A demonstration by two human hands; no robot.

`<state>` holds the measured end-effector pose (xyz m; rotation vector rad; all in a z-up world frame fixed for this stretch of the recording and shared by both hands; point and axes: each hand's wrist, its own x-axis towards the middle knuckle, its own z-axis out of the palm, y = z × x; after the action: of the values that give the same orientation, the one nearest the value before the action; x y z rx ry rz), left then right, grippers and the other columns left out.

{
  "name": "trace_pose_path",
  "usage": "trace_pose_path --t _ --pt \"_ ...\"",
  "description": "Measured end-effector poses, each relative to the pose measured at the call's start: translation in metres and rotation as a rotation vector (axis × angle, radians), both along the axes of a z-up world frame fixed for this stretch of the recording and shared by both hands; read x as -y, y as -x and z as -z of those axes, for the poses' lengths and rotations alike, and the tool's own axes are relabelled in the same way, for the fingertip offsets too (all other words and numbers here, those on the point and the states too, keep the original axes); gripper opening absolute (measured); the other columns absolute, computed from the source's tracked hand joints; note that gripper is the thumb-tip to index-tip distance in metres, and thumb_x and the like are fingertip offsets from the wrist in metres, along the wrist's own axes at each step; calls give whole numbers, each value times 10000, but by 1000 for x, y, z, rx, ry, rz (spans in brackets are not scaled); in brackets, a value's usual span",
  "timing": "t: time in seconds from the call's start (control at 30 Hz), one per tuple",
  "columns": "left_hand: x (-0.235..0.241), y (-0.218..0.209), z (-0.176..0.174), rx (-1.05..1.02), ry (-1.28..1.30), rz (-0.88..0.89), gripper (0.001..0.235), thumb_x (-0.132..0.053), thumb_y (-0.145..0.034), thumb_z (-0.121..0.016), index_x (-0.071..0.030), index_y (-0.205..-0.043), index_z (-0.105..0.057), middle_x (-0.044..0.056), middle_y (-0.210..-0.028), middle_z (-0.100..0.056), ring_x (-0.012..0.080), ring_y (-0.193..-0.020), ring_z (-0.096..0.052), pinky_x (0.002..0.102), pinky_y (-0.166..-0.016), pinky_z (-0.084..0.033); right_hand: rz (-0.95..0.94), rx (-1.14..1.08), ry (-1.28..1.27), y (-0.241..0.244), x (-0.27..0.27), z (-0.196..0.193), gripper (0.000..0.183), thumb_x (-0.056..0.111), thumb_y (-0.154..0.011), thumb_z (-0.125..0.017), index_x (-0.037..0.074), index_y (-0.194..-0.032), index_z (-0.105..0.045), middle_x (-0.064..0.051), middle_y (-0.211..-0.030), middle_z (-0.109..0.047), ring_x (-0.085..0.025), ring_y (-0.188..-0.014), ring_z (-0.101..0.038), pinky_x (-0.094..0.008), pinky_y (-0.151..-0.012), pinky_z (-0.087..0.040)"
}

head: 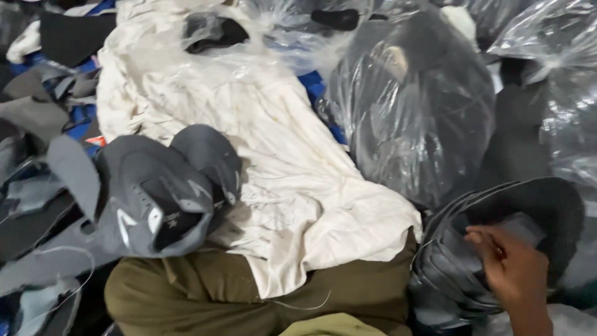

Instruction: The person trims excess threads from shoe uppers using a pair of snips.

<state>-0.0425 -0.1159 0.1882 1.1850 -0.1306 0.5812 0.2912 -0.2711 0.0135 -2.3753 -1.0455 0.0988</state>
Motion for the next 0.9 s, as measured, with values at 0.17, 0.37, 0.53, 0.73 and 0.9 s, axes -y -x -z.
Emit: trace_pose_path --t 0.17,0.37,0.53,0.73,0.9 --pt "-2 0 -31 13 81 -80 241 -243 -1077 -597 -10 -1018 -614 129 -1163 -635 230 -1120 -635 338 -1066 -507 -26 -110 98 4 -16 -7 219 209 -896 -751 81 -1067 -796 -85 -931 -759 -195 -738 -705 -341 -684 -562" --pt "-2 -23 -36 44 174 -136 302 -285 -1081 -573 -30 -925 -618 120 -1103 -633 215 -1076 -639 327 -1030 -518 -119 -55 201 -10 -9 24 265 206 -807 -806 85 -1040 -774 -60 -1041 -728 -174 -800 -735 -324 -711 -576" --pt "13 -56 1 78 246 -202 368 -321 -1085 -554 -48 -848 -620 112 -1053 -631 202 -1039 -643 318 -1001 -527 -34 -209 -35 -13 -1 29 223 139 -879 -760 50 -1083 -771 -63 -1011 -729 -176 -768 -648 -308 -689 -510" --pt "16 -130 133 -126 14 -313 309 -271 -1049 -583 -1 -912 -645 150 -995 -657 268 -957 -661 369 -893 -536 68 -661 -601 -23 9 44 185 119 -1043 -647 -58 -1083 -677 -112 -990 -695 -113 -680 -510 -264 -606 -379" --pt "36 -188 225 -665 -650 -284 377 -73 -839 -725 59 -1175 -617 282 -1076 -670 453 -964 -664 503 -817 -529 117 -968 -870 -31 11 55 252 188 -1115 -605 -49 -1054 -664 -138 -936 -672 -144 -577 -446 -289 -545 -334"
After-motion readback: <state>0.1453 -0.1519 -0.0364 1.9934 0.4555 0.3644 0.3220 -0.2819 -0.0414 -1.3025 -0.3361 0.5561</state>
